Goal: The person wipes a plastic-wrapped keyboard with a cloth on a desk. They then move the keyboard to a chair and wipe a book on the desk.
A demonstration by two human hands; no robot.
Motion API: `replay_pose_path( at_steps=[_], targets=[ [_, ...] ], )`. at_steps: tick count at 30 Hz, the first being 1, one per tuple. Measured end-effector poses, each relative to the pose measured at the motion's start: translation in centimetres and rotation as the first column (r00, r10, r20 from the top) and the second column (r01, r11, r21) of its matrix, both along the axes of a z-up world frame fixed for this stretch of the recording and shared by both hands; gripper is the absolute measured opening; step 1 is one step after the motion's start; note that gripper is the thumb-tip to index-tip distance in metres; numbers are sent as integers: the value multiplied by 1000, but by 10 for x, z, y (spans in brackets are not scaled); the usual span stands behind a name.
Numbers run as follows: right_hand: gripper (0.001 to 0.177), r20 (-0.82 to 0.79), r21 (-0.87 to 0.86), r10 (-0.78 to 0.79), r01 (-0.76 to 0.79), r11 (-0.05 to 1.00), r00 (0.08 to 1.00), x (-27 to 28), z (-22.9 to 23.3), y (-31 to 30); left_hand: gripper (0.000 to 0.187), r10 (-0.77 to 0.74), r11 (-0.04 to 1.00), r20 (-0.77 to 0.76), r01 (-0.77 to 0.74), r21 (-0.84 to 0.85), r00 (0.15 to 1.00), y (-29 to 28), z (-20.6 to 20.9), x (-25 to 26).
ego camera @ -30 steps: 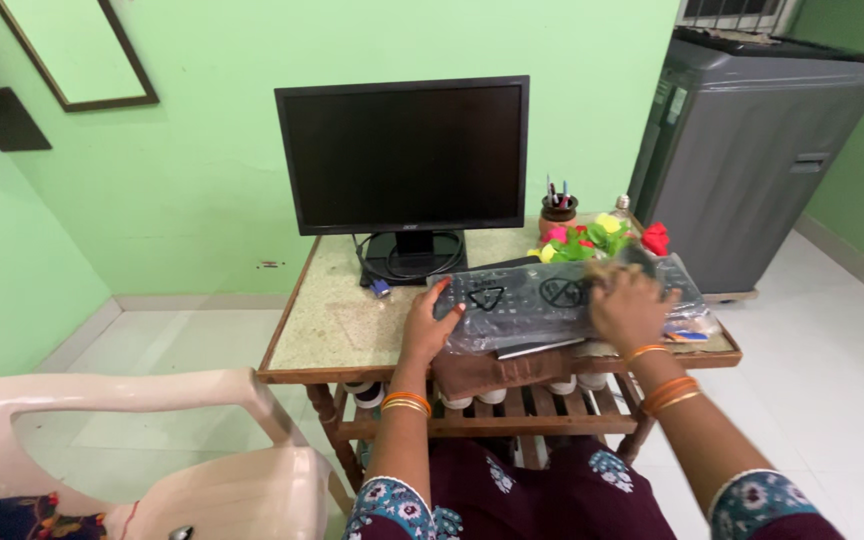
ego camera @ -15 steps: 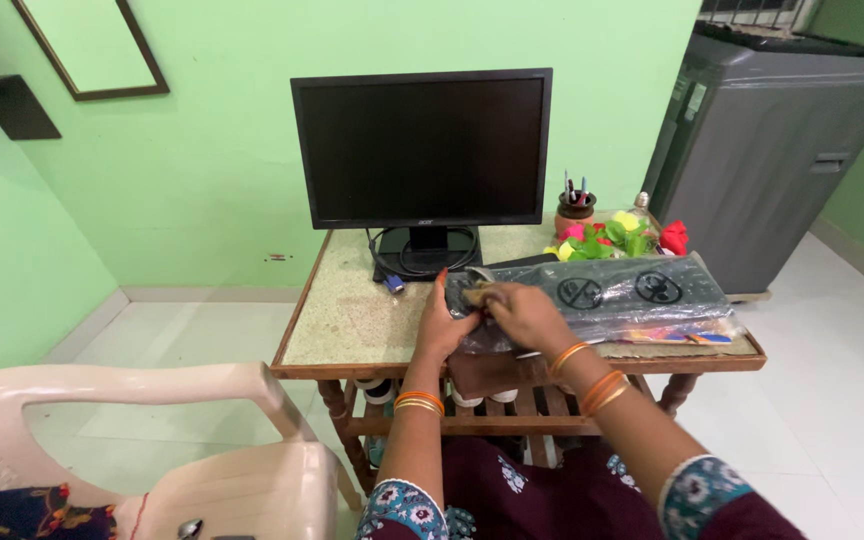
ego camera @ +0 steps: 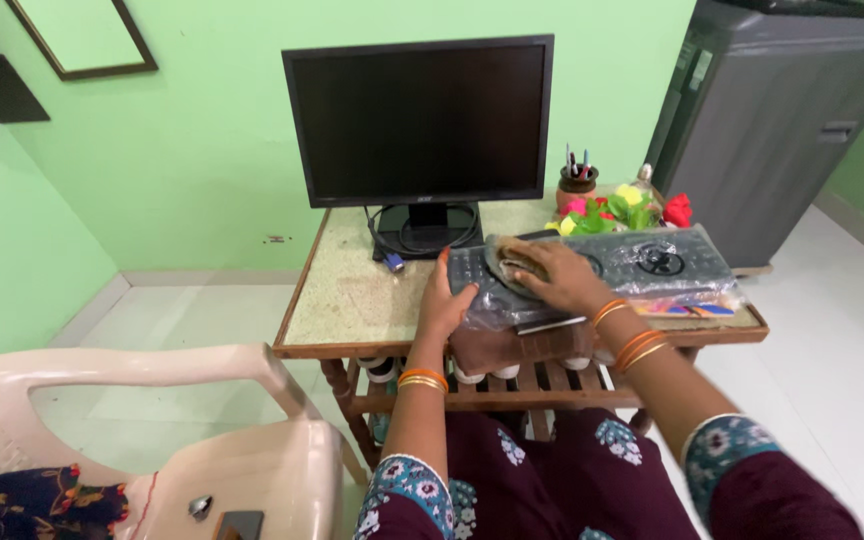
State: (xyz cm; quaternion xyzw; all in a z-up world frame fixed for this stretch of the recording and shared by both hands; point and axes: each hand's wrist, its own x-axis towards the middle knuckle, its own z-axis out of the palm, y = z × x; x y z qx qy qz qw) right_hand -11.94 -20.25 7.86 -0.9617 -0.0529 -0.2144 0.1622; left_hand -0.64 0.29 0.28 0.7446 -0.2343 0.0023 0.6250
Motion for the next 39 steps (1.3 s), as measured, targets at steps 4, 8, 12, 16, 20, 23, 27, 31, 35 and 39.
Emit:
replay_pose_path(
  at_steps=[4, 8, 12, 16, 20, 23, 27, 31, 35, 39],
  targets=[
    [47, 269, -41, -363, 387, 921, 892, 25, -30, 27, 90, -24, 1000, -109, 25, 3, 994, 5, 17, -17],
    [50, 265, -79, -256, 286, 955, 929, 51, -41, 54, 84, 23, 1000, 78, -25, 14, 997, -3, -11, 11],
    [57, 215, -105, 22, 1, 994, 976, 41, -40, 57, 68, 5, 986, 440, 70, -154, 898, -10, -47, 38],
    [44, 21, -233, -274, 271, 934, 962, 18, -19, 2, 67, -17, 997, 217, 32, -66, 976, -8, -32, 28],
    [40, 21, -170, -529, 524, 834, 848, -20, -11, -86, 61, -6, 1000, 34, 6, 4, 999, -3, -10, 9],
    [36, 116, -153, -664, 674, 723, 738, -52, -16, -148, 58, -20, 999, -105, 16, -34, 994, -4, -5, 3],
    [42, 50, 40, -687, 685, 727, 725, -84, -35, -177, 55, -14, 996, -6, 14, -93, 1000, -4, -3, 7],
    [39, 144, -180, -679, 693, 698, 720, -86, -41, -150, 53, -54, 990, -76, 43, -135, 996, -6, -4, 6],
    [43, 78, -185, -432, 439, 879, 899, -66, -32, -85, 55, -91, 983, -64, 80, -167, 994, -5, -8, 7],
    [53, 184, -131, -115, 140, 981, 976, -39, -24, -36, 54, -68, 990, -83, 57, -130, 994, -5, -24, 21]
  ],
)
